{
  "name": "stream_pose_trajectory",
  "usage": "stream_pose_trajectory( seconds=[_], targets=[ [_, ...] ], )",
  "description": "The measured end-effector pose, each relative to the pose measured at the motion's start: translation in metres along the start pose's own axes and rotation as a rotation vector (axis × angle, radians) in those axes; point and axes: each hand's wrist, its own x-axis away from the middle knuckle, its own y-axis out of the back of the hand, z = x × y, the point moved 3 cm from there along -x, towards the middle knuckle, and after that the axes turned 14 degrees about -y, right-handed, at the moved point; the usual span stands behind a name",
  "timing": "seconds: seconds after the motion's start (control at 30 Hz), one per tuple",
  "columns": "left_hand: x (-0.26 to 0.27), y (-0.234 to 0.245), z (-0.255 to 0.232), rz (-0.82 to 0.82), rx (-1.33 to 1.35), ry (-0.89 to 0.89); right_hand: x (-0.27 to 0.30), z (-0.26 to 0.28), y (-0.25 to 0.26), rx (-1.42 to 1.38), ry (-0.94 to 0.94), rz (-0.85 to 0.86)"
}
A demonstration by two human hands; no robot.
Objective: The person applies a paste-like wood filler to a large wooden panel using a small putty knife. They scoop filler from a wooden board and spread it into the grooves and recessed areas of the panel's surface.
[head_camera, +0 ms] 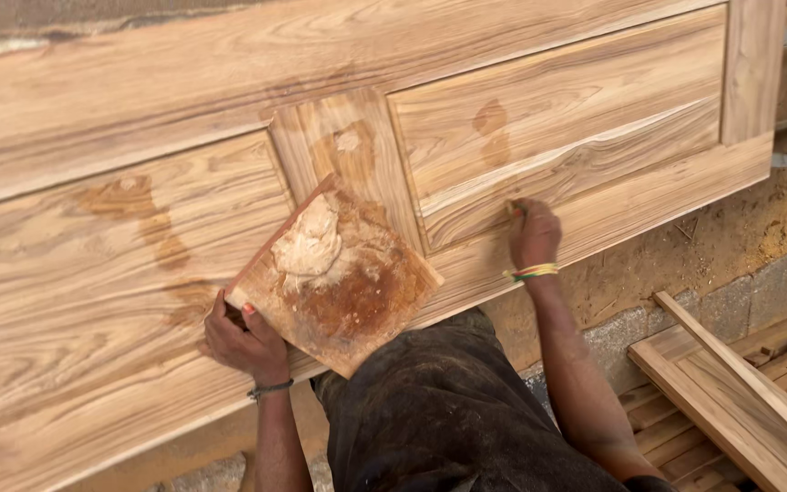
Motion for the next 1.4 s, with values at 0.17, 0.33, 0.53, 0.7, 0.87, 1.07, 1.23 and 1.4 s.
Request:
stream_pose_trajectory(
  seconds=[0.17, 0.33, 0.53, 0.7, 0.87, 1.07, 1.23, 1.4],
  targets=[
    [-0.001, 0.005, -0.003, 0.005, 0.014, 0.022, 0.002, 0.030, 0.019, -0.263, -0.079, 0.114],
    [0.000, 0.003, -0.001, -0.016, -0.006, 0.013, -0.023, 0.033, 0.038, -0.258, 0.234, -0.044],
    [0.004, -0.001, -0.003, -0.059, -0.034, -0.016, -0.021, 0.030, 0.020, -0.030, 0.618, -0.130],
    [0.004, -0.006, -0.003, -0.085, -0.062, -0.035, -0.024, 0.000, 0.047, 0.016, 0.724, -0.031],
    [0.012, 0.000, -0.007, -0.158, -0.065, -0.084, -0.067, -0.036, 0.059, 0.224, 0.923, 0.148],
    [0.017, -0.011, 0.012, -0.172, -0.043, -0.034, -0.106, 0.010, 0.047, 0.023, 1.085, 0.156],
    [0.023, -0.010, 0.009, -0.220, -0.094, -0.084, -0.088, 0.059, 0.032, 0.148, 1.260, 0.331],
    [0.023, -0.021, 0.023, -0.208, -0.094, -0.024, -0.088, 0.033, 0.048, 0.371, 1.345, 0.413]
  ],
)
